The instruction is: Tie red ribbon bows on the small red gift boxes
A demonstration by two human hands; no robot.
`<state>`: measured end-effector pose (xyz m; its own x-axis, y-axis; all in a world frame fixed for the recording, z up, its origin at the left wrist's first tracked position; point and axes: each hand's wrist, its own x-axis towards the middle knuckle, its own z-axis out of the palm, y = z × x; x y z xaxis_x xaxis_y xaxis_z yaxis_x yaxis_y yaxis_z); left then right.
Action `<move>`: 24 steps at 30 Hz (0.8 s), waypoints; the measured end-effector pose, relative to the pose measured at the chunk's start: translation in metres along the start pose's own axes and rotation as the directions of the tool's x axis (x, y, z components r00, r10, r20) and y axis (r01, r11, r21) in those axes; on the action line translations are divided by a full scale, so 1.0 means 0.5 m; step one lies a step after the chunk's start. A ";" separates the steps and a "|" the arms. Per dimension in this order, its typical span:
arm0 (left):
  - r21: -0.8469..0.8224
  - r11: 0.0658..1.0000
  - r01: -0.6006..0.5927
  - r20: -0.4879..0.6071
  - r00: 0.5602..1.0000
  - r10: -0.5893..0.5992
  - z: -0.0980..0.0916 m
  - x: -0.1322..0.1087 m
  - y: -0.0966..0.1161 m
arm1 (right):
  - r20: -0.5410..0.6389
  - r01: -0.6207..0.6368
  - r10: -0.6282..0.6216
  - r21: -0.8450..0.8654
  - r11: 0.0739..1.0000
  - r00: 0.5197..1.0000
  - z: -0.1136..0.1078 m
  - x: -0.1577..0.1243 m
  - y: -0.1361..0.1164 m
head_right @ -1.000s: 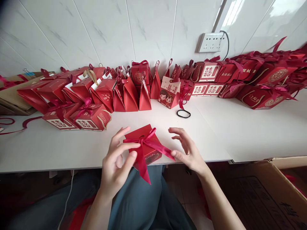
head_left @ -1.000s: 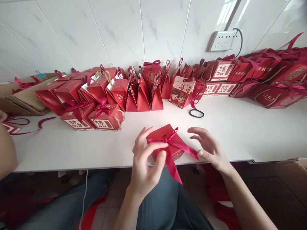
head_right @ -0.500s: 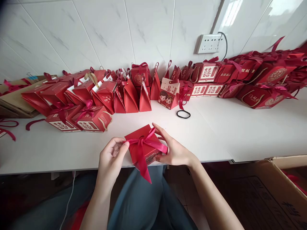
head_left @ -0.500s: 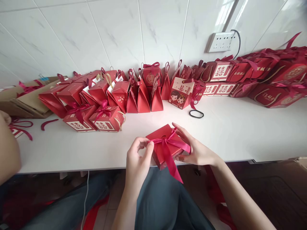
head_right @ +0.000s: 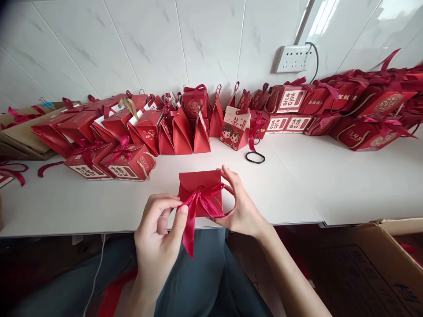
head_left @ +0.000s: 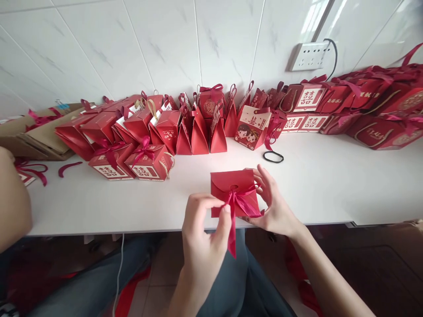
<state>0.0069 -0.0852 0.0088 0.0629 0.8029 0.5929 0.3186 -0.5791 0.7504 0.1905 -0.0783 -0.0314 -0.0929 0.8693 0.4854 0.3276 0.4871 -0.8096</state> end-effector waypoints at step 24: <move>0.070 0.994 0.087 0.068 0.993 -0.092 0.046 0.027 -0.080 | -0.272 0.090 -0.255 -0.501 0.861 0.928 -0.152 -0.084 -0.071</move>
<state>0.0166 -0.0481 -0.0201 0.0976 0.8605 0.4999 0.3884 -0.4954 0.7770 0.2544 -0.1384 0.0022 0.0857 0.6600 0.7464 0.7446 0.4553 -0.4881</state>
